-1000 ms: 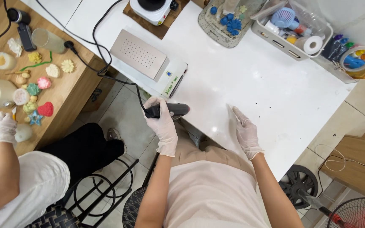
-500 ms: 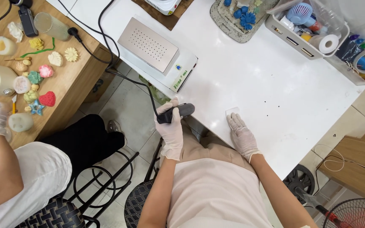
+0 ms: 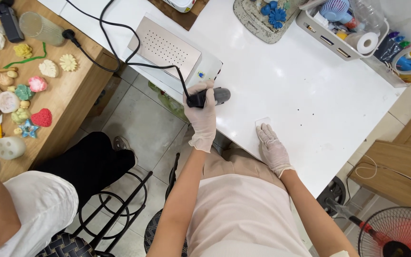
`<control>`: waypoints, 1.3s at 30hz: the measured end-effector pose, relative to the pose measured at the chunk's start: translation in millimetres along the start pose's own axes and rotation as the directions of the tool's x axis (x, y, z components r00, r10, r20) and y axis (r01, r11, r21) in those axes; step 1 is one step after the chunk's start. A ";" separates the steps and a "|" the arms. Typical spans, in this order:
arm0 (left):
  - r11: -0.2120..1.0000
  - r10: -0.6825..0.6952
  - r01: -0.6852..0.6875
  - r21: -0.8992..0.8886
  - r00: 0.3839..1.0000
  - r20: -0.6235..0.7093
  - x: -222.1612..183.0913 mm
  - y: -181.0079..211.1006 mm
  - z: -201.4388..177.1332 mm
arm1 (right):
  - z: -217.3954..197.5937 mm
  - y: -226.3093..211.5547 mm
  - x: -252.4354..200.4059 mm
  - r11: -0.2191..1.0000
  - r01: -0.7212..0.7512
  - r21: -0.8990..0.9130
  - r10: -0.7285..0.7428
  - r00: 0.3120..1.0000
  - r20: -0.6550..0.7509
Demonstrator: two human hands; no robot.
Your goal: Cleaning a white work surface in a candle studio using a heat gun and wipes to remove wax residue.
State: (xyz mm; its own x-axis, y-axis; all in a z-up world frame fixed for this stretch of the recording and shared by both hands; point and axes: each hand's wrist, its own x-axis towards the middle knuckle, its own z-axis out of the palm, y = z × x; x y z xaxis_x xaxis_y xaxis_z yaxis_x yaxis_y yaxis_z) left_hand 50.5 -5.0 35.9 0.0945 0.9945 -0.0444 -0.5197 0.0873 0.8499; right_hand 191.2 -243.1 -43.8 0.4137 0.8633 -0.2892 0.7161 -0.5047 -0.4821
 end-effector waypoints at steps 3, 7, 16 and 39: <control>0.999 -0.030 0.030 -0.012 1.000 -0.004 8.7 -0.6 4.2 | 3.1 -1.6 -0.6 0.999 -0.020 0.027 0.020 1.000 0.009; 0.998 -0.066 0.066 0.003 0.998 0.002 9.3 -5.0 1.1 | 8.3 -4.4 0.1 0.997 -0.060 0.043 0.061 0.998 -0.002; 0.990 -0.127 0.123 0.068 0.991 0.049 15.0 8.0 0.4 | 8.7 -13.0 3.4 0.991 -0.105 0.084 0.106 0.994 -0.015; 0.945 -0.251 0.222 0.239 0.963 0.096 -14.6 24.8 -25.5 | 6.8 -4.9 5.9 0.995 -0.052 0.085 0.054 0.998 -0.019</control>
State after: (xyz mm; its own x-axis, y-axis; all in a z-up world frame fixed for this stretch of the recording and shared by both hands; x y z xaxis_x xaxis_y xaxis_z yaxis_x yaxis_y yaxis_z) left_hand 14.5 -15.9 44.2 0.3026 0.9307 -0.2054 -0.2676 0.2898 0.9189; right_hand 186.3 -235.5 -48.7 0.4625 0.8349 -0.2986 0.6430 -0.5476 -0.5354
